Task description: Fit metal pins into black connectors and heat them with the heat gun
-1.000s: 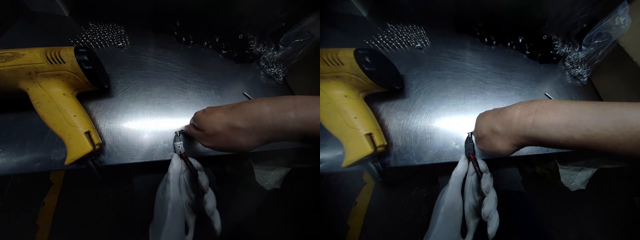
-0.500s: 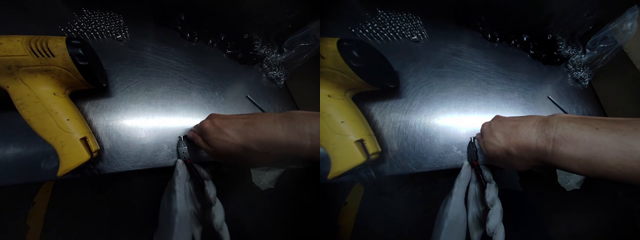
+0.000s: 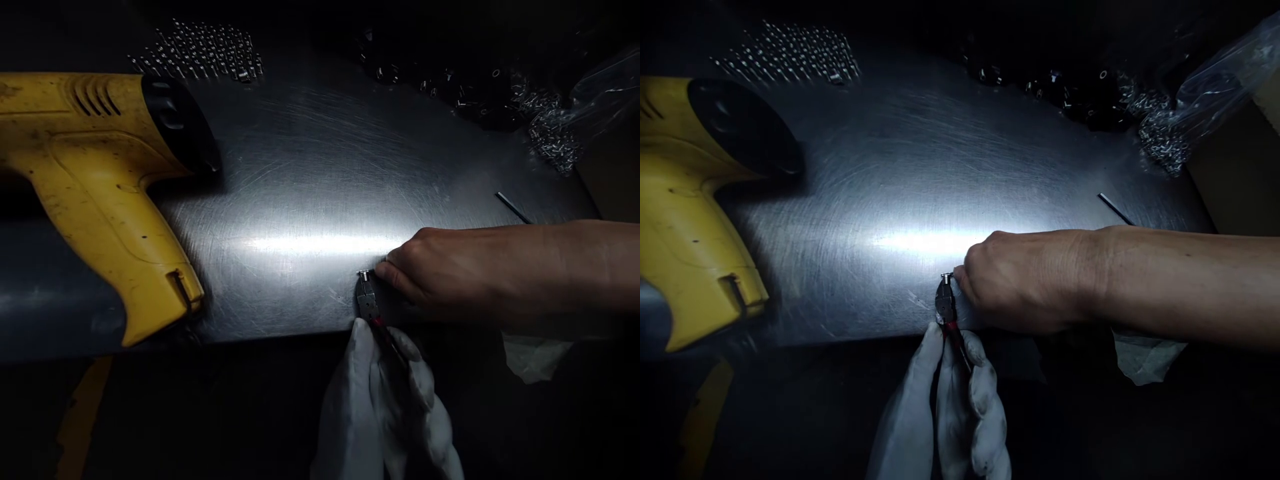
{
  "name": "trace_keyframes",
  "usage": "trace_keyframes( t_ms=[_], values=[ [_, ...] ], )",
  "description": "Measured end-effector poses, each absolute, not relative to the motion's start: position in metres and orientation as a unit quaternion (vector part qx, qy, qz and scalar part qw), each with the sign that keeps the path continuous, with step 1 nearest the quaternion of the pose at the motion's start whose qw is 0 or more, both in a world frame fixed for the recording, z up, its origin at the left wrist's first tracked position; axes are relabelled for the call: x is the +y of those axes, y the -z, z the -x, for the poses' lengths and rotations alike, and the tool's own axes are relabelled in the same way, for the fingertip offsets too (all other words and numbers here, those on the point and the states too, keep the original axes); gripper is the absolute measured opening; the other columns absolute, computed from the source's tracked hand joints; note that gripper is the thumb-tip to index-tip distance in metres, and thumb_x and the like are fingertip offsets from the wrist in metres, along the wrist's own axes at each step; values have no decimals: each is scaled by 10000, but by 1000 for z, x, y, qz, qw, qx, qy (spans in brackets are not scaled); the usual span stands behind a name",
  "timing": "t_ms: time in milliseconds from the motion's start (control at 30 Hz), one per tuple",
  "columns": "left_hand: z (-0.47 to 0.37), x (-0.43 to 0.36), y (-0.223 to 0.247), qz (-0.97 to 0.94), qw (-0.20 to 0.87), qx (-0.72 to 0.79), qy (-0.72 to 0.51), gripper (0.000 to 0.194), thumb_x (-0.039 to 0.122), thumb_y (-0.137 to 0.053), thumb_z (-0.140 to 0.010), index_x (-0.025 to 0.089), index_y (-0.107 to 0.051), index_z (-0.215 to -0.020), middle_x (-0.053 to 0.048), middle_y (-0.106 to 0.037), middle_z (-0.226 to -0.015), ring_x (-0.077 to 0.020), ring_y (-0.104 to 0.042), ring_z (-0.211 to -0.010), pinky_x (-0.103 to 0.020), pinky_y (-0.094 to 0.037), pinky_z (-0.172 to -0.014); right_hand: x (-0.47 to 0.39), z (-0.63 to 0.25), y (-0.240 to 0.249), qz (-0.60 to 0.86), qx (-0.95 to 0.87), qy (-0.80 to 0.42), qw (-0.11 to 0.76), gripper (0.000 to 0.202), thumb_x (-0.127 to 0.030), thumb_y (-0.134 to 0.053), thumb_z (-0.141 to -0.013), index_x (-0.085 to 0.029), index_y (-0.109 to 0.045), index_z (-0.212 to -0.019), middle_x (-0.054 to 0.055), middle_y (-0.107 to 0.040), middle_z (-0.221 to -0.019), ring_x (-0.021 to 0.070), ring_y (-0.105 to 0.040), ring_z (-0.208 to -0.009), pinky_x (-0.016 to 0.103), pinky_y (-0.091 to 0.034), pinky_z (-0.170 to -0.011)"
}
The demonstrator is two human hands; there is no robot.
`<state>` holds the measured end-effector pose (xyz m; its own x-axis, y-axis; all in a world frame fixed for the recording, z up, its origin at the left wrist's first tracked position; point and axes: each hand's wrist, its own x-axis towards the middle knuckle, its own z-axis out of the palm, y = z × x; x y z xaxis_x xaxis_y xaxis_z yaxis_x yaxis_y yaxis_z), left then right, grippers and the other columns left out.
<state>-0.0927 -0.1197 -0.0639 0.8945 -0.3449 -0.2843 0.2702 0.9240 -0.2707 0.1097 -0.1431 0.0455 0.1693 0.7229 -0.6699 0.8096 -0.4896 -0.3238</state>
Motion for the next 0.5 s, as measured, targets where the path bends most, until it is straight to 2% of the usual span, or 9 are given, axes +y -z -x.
trace_keyframes(
  t_ms=[167,367,433,500],
  values=[
    [99,-115,64,98,973,156,136,446,620,-439,-1031,249,-680,-1084,4,-680,-780,-145,-608,-499,-289,-534,-504,-138,-107,-55,-768,469,431,70,424,-264,-444,-1055,-215,-600,-663,-16,-642,-583,120,-564,-435,235,-384,-374],
    [94,-117,71,93,969,157,164,476,642,-454,-1010,233,-686,-1085,-7,-659,-727,-117,-533,-436,-260,-487,-478,-149,-107,-54,-769,482,417,50,424,-236,-414,-1055,-207,-558,-657,-19,-617,-584,102,-507,-421,251,-381,-406],
    [89,-115,71,75,967,170,175,506,677,-473,-991,233,-679,-1120,-22,-675,-767,-135,-556,-478,-280,-504,-486,-153,-108,-51,-765,497,408,42,423,-229,-410,-1056,-201,-565,-663,-16,-625,-602,97,-494,-425,265,-381,-430],
    [94,-106,62,34,969,191,155,472,634,-540,-988,218,-667,-1172,-48,-703,-894,-161,-627,-614,-309,-553,-556,-146,-103,-46,-767,532,359,15,401,-255,-443,-1060,-194,-622,-706,-8,-652,-644,106,-525,-462,275,-414,-470]
  ],
)
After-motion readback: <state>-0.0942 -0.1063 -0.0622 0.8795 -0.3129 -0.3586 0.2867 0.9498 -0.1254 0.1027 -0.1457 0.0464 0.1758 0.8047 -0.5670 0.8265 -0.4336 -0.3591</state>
